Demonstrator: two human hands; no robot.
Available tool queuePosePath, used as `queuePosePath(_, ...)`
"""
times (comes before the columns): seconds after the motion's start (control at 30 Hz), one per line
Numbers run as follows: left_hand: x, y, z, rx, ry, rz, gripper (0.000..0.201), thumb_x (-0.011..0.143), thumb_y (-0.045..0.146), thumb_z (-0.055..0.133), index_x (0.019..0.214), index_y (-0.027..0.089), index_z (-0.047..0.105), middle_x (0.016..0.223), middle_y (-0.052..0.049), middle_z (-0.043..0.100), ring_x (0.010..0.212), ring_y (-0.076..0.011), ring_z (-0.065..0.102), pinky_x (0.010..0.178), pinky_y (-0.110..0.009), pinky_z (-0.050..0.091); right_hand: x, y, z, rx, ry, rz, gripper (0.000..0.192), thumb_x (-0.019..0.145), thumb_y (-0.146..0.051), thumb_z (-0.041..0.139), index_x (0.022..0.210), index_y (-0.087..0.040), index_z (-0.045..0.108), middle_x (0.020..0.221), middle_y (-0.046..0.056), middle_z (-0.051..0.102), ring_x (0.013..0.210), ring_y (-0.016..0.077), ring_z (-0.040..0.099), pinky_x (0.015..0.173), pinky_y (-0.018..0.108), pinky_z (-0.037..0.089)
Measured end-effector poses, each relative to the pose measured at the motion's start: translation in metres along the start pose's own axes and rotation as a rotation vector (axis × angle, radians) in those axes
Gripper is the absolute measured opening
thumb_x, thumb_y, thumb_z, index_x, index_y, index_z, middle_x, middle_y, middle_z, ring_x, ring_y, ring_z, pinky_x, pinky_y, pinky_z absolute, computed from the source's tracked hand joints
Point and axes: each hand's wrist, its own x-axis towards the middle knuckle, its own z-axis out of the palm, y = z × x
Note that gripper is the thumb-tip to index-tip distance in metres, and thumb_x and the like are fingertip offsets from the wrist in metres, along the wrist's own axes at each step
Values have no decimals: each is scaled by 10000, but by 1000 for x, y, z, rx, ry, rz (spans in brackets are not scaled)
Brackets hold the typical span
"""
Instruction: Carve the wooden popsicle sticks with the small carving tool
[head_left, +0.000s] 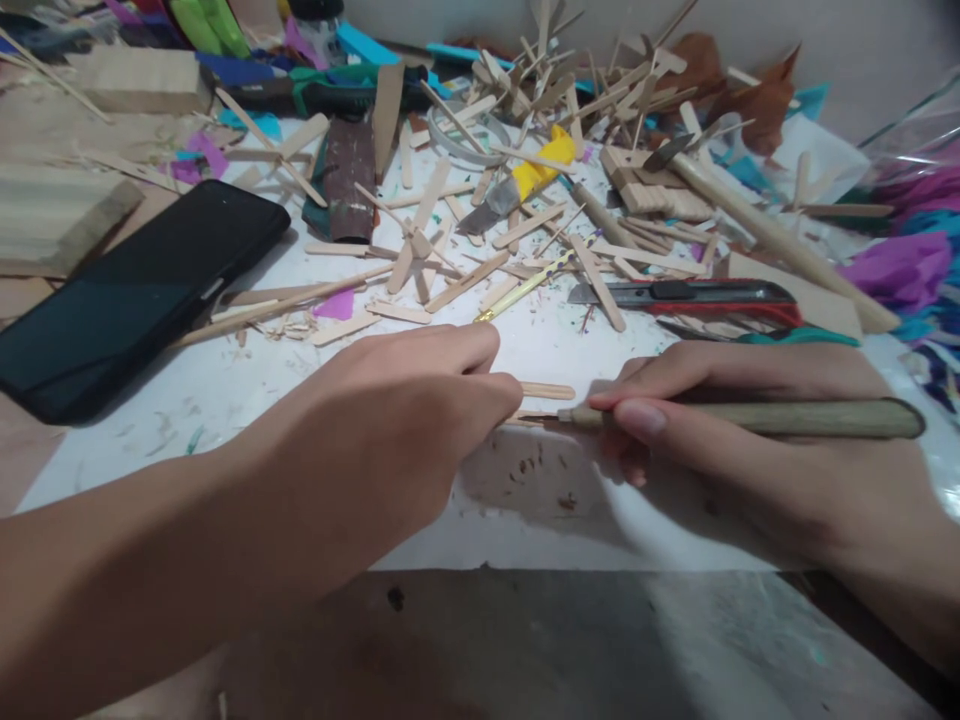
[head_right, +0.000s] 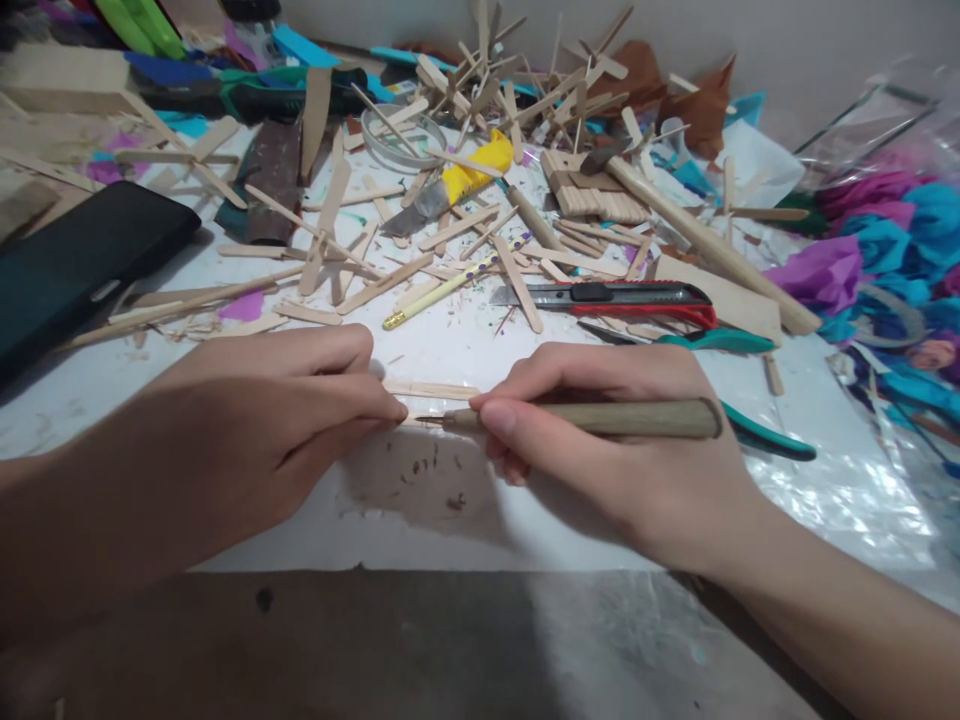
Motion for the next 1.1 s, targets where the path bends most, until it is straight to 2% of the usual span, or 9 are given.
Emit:
queuePosePath(0.17, 1, 0, 1, -24, 22, 36, 307, 979, 57, 492, 804, 194, 704, 752, -14, 464, 614, -151, 410, 568, -320, 239, 2, 7, -2, 93, -38, -17, 233, 966, -435, 841, 773, -305, 840, 662, 0, 783, 550, 169, 703, 505, 306, 517)
queuePosePath(0.4, 2, 0, 3, -14, 17, 37, 325, 998, 71, 478, 867, 194, 749, 762, -16, 481, 615, -157, 426, 576, -318, 257, 2, 11, -6, 136, -81, 5, 210, 989, -410, 825, 808, -306, 852, 695, 28, 797, 557, 202, 711, 485, 347, 542)
queuePosePath(0.57, 2, 1, 1, -17, 6, 23, 320, 1008, 68, 485, 849, 193, 733, 763, -7, 475, 628, -150, 437, 587, -310, 263, 2, 17, -4, 207, -86, -3, 134, 980, -352, 846, 872, -275, 861, 756, 30, 815, 585, 182, 727, 531, 323, 579)
queuePosePath(0.77, 1, 1, 1, -43, -3, 21, 316, 994, 52, 483, 858, 202, 726, 785, -11, 501, 639, -156, 457, 595, -316, 280, 3, 19, 1, 546, -27, 95, 175, 938, -325, 880, 785, -265, 821, 705, 33, 777, 553, 176, 680, 522, 319, 577)
queuePosePath(0.93, 2, 5, 1, -54, -5, 11, 338, 980, 21, 464, 761, 194, 654, 747, -6, 466, 608, -147, 463, 562, -313, 266, 2, 13, -1, 185, -42, 8, 163, 984, -397, 842, 842, -318, 861, 728, 22, 799, 595, 185, 707, 548, 337, 538)
queuePosePath(1.1, 3, 3, 3, -53, 40, 47, 327, 962, 6, 474, 744, 194, 628, 725, 1, 445, 595, -144, 438, 558, -311, 258, 3, 8, 0, 84, -32, -11, 226, 982, -439, 833, 782, -333, 842, 691, 7, 792, 581, 177, 695, 530, 322, 517)
